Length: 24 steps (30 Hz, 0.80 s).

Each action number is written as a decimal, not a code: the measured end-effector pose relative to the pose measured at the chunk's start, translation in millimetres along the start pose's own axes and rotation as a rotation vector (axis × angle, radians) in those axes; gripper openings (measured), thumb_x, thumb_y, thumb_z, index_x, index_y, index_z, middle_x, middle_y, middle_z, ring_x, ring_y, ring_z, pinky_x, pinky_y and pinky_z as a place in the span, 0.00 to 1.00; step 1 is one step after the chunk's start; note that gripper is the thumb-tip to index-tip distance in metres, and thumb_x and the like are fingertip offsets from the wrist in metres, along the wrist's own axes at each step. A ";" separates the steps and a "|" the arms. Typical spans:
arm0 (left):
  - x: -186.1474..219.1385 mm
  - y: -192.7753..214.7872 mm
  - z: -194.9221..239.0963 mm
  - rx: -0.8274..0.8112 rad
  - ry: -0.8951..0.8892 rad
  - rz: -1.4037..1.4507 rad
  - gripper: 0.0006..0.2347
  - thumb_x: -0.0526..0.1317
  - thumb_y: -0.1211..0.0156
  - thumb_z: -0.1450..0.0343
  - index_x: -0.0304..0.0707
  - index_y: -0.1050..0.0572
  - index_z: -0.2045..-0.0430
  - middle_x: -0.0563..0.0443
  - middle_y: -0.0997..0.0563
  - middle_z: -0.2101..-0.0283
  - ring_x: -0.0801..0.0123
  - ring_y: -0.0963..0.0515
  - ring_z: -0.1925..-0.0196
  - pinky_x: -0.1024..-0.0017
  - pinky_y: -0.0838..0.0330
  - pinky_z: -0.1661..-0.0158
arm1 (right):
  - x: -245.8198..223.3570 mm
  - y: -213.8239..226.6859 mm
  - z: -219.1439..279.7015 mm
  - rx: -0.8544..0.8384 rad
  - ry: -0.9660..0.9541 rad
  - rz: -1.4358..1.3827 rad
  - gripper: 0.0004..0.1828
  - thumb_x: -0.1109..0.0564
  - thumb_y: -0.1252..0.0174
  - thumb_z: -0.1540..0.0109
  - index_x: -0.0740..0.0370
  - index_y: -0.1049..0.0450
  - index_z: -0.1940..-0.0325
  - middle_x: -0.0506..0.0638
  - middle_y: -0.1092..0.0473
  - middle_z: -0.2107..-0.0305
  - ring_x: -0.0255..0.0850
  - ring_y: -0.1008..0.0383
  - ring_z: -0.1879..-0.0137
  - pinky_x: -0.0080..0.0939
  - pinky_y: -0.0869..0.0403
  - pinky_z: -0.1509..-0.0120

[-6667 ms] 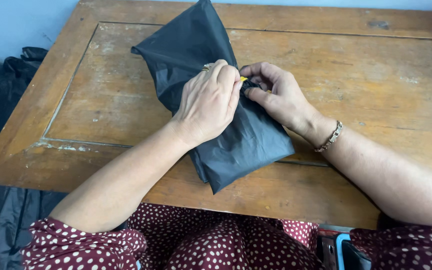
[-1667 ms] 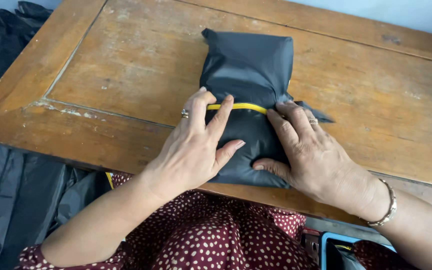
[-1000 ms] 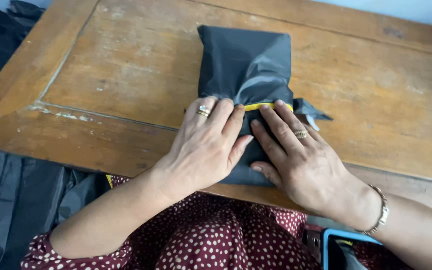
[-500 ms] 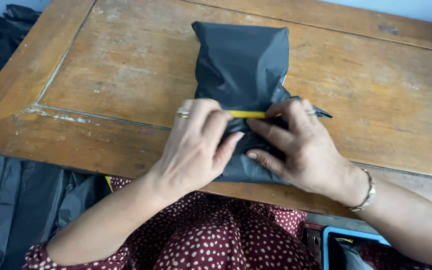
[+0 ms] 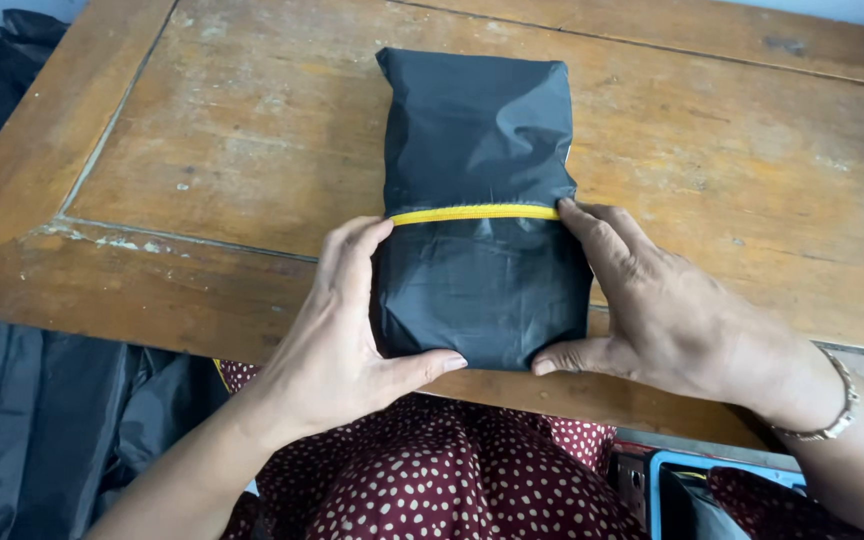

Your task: The person folds a black fabric item on a wooden table, places it into a black zippered pouch with a yellow zipper, and zips the pouch closed.

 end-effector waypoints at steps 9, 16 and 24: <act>-11.6 -1.6 -5.6 -0.008 0.032 0.020 0.50 0.57 0.21 0.46 0.27 0.48 0.37 0.35 0.43 0.38 0.48 0.38 0.31 0.56 0.40 0.32 | 28.0 -1.7 -12.0 0.040 -0.120 -0.137 0.61 0.36 0.15 0.67 0.59 0.39 0.41 0.51 0.29 0.52 0.44 0.25 0.48 0.44 0.24 0.43; -32.8 -2.2 -2.1 -0.111 0.132 0.059 0.56 0.54 0.19 0.47 0.28 0.58 0.33 0.34 0.50 0.28 0.51 0.43 0.26 0.57 0.45 0.31 | 49.7 20.0 -14.5 -0.058 -0.237 -0.342 0.61 0.49 0.15 0.68 0.51 0.39 0.35 0.43 0.32 0.51 0.35 0.32 0.46 0.36 0.28 0.46; -34.3 -0.6 -2.8 0.026 0.169 0.160 0.49 0.51 0.18 0.50 0.32 0.45 0.38 0.42 0.37 0.38 0.59 0.29 0.38 0.64 0.30 0.40 | 55.6 0.8 -27.8 -0.025 -0.235 -0.411 0.56 0.52 0.15 0.66 0.52 0.33 0.37 0.43 0.29 0.59 0.35 0.31 0.57 0.34 0.29 0.53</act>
Point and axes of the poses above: each hand's wrist, its own z-axis away from the middle knuckle, its own y-axis out of the back of the hand, x = y × z, the point moved 9 cm from there along -z, towards the middle knuckle
